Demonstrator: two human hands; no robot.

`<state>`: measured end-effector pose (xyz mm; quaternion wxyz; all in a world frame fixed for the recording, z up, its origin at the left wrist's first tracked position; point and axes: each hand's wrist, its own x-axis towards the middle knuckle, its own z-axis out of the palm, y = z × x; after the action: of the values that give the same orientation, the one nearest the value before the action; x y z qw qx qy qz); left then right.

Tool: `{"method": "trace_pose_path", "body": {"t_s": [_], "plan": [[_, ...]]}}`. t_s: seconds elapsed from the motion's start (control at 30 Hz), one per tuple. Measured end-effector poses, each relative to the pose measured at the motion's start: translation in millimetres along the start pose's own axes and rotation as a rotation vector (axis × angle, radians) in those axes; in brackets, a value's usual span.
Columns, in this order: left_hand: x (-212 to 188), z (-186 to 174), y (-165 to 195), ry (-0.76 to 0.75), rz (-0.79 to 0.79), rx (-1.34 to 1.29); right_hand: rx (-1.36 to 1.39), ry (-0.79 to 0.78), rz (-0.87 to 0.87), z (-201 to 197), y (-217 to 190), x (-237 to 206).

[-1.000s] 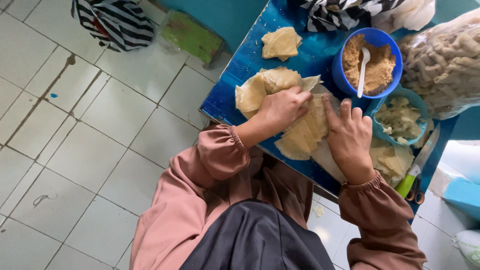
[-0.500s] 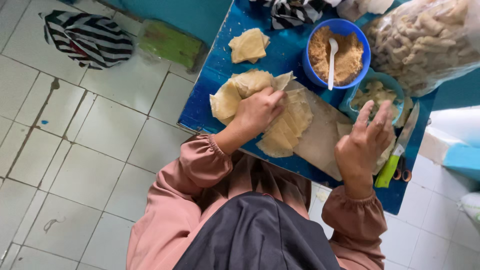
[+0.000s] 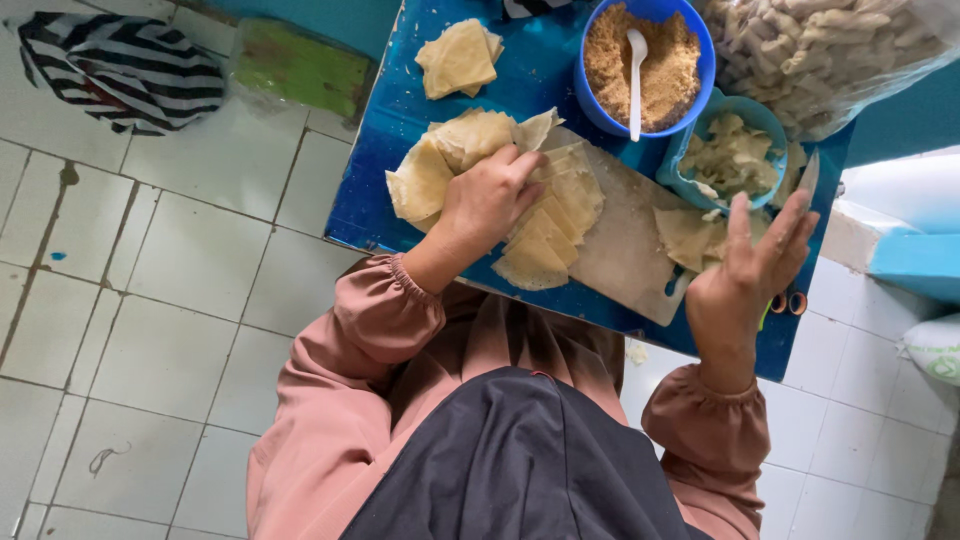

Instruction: The person sits at a blue table folding thin square pastry wrappers. They take a wrapper, spoon a brown filling from a blue bowl onto it, fold the wrapper over the filling into a closed parcel, and set the finished parcel with a growing stack of completed ones on the cutting board.

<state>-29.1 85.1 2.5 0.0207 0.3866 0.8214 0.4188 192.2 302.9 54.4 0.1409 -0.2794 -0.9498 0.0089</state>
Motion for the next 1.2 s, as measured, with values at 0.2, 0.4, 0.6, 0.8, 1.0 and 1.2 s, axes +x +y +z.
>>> {"method": "trace_pose_path", "body": {"t_s": [0.2, 0.4, 0.6, 0.8, 1.0, 1.2], "plan": [[1.6, -1.1, 2.5, -0.021, 0.003, -0.004, 0.124, -0.108, -0.005, 15.7, 9.6, 22.8], [2.4, -2.3, 1.8, -0.033, -0.005, 0.000, 0.141, 0.106, -0.087, 10.3, 28.9, -6.3], [0.7, -1.0, 3.5, -0.028, 0.000, 0.004, -0.068, 0.166, -0.110, 32.7, 27.6, 13.1], [0.3, -2.7, 2.7, -0.016, -0.001, -0.005, 0.130, 0.155, -0.037, 34.8, 25.2, 19.4], [0.9, 0.7, 0.7, -0.005, 0.009, 0.004, 0.239, 0.214, -0.022, 26.4, 35.4, 26.4], [0.0, 4.1, -1.1, 0.001, 0.000, 0.027, -0.250, 0.199, -0.218, 15.0, 1.1, 9.0]]}}
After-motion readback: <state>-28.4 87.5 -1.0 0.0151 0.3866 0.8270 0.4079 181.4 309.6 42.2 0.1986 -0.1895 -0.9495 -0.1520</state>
